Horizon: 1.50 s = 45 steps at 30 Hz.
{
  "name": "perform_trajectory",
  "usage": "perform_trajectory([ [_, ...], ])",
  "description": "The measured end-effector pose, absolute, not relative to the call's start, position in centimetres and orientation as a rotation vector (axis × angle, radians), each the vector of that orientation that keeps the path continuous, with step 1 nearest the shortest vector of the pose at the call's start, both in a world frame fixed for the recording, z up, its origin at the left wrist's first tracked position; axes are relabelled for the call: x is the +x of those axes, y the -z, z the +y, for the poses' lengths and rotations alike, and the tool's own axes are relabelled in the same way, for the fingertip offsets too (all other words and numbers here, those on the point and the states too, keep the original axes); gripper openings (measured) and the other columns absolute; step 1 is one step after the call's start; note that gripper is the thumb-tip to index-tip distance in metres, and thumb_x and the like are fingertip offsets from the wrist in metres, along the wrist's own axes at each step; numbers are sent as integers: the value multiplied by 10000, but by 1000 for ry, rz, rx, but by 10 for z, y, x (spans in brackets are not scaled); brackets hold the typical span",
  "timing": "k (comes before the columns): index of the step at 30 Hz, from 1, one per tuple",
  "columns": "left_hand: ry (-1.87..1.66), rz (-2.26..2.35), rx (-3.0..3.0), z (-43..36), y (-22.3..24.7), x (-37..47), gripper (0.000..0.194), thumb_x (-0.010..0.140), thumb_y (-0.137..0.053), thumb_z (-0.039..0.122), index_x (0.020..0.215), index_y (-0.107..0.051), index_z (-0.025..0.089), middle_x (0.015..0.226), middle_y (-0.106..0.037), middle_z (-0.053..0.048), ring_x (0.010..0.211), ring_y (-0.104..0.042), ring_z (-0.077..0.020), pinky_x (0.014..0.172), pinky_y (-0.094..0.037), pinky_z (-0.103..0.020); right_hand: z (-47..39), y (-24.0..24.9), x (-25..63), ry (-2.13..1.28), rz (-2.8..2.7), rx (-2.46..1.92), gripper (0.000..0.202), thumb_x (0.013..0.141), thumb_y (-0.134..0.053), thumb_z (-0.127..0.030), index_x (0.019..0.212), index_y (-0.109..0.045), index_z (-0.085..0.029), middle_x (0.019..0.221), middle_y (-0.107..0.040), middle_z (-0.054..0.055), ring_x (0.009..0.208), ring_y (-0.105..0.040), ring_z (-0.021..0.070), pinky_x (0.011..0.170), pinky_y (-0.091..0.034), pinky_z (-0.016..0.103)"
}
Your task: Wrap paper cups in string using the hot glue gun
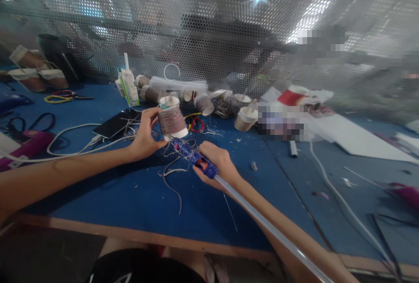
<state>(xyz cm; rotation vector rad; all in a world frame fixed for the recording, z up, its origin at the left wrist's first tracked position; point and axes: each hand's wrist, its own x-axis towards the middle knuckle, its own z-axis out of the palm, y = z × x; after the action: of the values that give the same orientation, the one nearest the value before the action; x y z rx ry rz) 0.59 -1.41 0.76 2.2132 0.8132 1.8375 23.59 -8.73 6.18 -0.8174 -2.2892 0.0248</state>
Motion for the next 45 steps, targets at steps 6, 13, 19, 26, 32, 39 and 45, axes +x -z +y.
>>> perform_trajectory([
  [6,-1822,803,2179,-14,-7,5,799,598,-682,16,1297,-383,259,1258,-419,-75,1236,-448,-261,1048,-501,-453,-88,-63,236,-48,-2287,-838,220,741,-516,-123,666,-341,-233,607,-379,-57,529,-370,99,524,-295,245],
  [13,-1832,812,2137,-14,-7,6,766,614,-680,31,1285,-386,255,1264,-429,-84,1241,-458,-261,1045,-501,-455,-93,-68,236,-126,-2247,-941,245,756,-520,-162,628,-326,-238,563,-363,-58,517,-374,105,515,-295,253],
  [19,-1815,825,2064,-14,-6,6,760,607,-686,35,1275,-394,251,1273,-413,-85,1256,-454,-266,1072,-478,-478,-92,-67,239,-94,-2202,-1038,267,744,-522,-175,609,-302,-241,538,-353,-57,504,-367,107,505,-285,260],
  [26,-1812,815,2002,-13,-3,5,781,597,-688,24,1277,-386,261,1273,-390,-81,1275,-444,-270,1096,-458,-477,-89,-67,241,-31,-2156,-1083,256,715,-511,-174,590,-298,-240,532,-372,-54,487,-376,101,491,-286,255],
  [32,-1813,812,1994,-11,-2,5,798,601,-691,31,1289,-360,263,1295,-379,-88,1290,-435,-273,1095,-459,-472,-89,-67,243,-18,-2118,-1187,265,705,-522,-153,570,-310,-238,509,-389,-55,464,-391,94,474,-301,254],
  [39,-1793,784,1989,-12,-1,5,807,607,-689,18,1293,-344,268,1310,-355,-94,1298,-426,-269,1099,-456,-465,-87,-68,244,-100,-2060,-1229,273,694,-549,-159,559,-327,-241,487,-403,-50,440,-411,110,459,-324,274],
  [45,-1780,786,2003,-12,-2,4,801,625,-721,56,1295,-336,266,1325,-355,-105,1313,-414,-282,1100,-455,-472,-85,-70,245,-164,-2030,-1288,266,673,-540,-143,546,-329,-243,467,-417,-48,438,-435,119,444,-328,271],
])
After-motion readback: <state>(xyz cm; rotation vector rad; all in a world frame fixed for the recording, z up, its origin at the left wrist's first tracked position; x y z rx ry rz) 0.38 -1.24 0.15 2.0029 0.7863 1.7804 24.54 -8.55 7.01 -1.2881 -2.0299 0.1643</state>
